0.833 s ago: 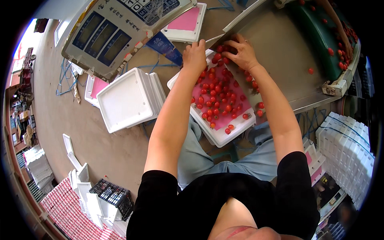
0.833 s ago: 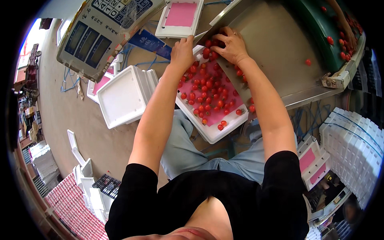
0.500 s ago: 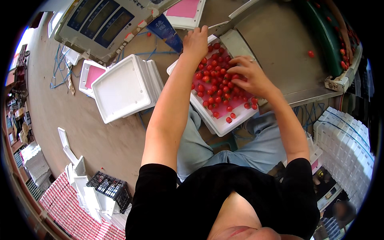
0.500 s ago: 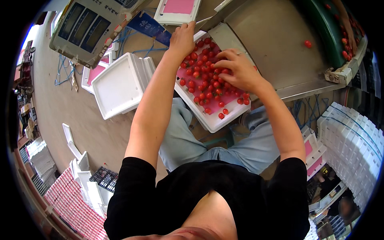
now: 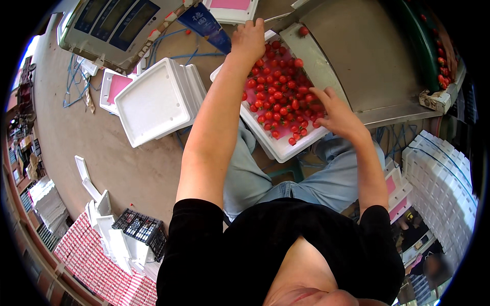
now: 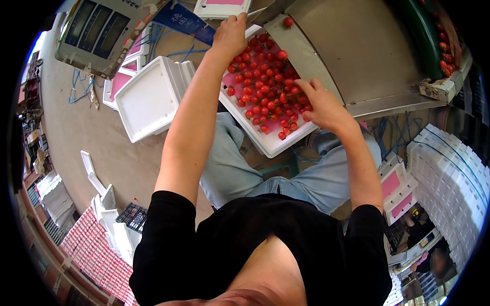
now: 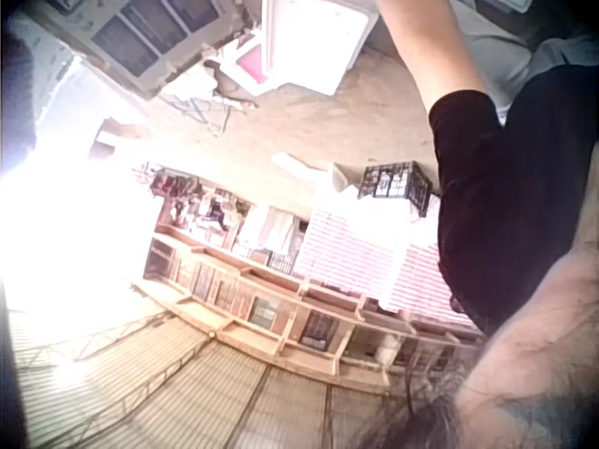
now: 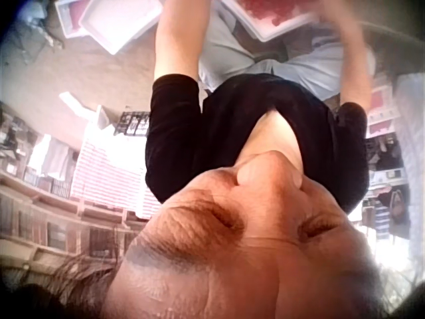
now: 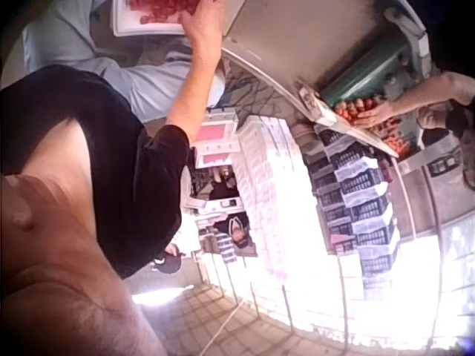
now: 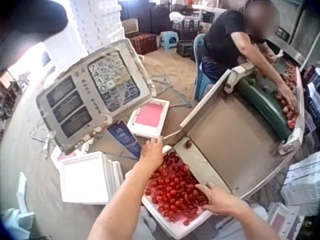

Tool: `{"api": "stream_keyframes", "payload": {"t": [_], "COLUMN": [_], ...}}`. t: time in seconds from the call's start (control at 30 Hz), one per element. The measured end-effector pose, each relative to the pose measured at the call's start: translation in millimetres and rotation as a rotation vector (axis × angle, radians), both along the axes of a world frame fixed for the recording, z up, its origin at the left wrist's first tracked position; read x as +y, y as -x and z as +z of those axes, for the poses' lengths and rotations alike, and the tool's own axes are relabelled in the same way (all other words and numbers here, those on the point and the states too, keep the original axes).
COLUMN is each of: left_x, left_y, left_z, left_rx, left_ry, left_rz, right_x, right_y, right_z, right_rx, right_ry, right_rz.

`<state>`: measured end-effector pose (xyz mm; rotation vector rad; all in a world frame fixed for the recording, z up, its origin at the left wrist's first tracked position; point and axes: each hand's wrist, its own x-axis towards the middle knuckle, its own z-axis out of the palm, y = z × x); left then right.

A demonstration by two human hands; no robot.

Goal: The person sorts tomatoes from a conveyor belt into styrofoam boxes by hand, adds a pink protective liner, and closes the boxes with lids.

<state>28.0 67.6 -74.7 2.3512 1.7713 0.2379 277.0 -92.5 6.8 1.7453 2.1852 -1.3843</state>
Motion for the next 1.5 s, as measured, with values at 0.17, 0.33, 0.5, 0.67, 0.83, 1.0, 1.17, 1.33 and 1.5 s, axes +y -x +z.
{"api": "stream_keyframes", "payload": {"t": [0.17,0.33,0.5,0.67,0.83,1.0,1.17,1.33,1.5], "left_x": [0.3,8.3,13.4,-18.4,-77.4,-108.8,-116.4,-94.3,-104.9], "left_y": [5.7,-4.3,-25.8,-30.2,-35.2,-49.4,-34.8,12.7,6.9], "left_z": [15.2,44.0,62.4,48.6,7.7,14.5,25.9,33.8,38.4], "left_rx": [-0.015,-0.371,-1.051,-0.711,-0.070,-0.002,0.384,0.399,0.075], "left_ry": [-0.038,-0.264,-0.302,0.057,0.454,0.691,0.705,0.542,1.004], "left_rz": [-0.027,-0.023,-0.119,-0.062,-0.446,-0.652,-0.561,-0.280,-0.551], "right_x": [0.1,-22.8,-65.7,-83.1,-88.9,-104.3,-106.8,-93.2,-76.6], "right_y": [18.9,60.9,84.3,77.2,83.0,84.1,78.7,72.9,59.5], "right_z": [1.8,-22.1,-69.0,-83.2,-84.5,-89.5,-88.7,-76.3,-79.3], "right_rx": [0.114,0.325,0.171,0.221,0.242,0.177,0.157,-0.066,-0.364], "right_ry": [-0.221,-0.264,-0.340,-0.404,-0.391,-0.349,-0.343,-0.352,-0.464], "right_rz": [0.166,0.354,0.727,0.683,0.727,0.674,0.676,0.551,0.388]}}
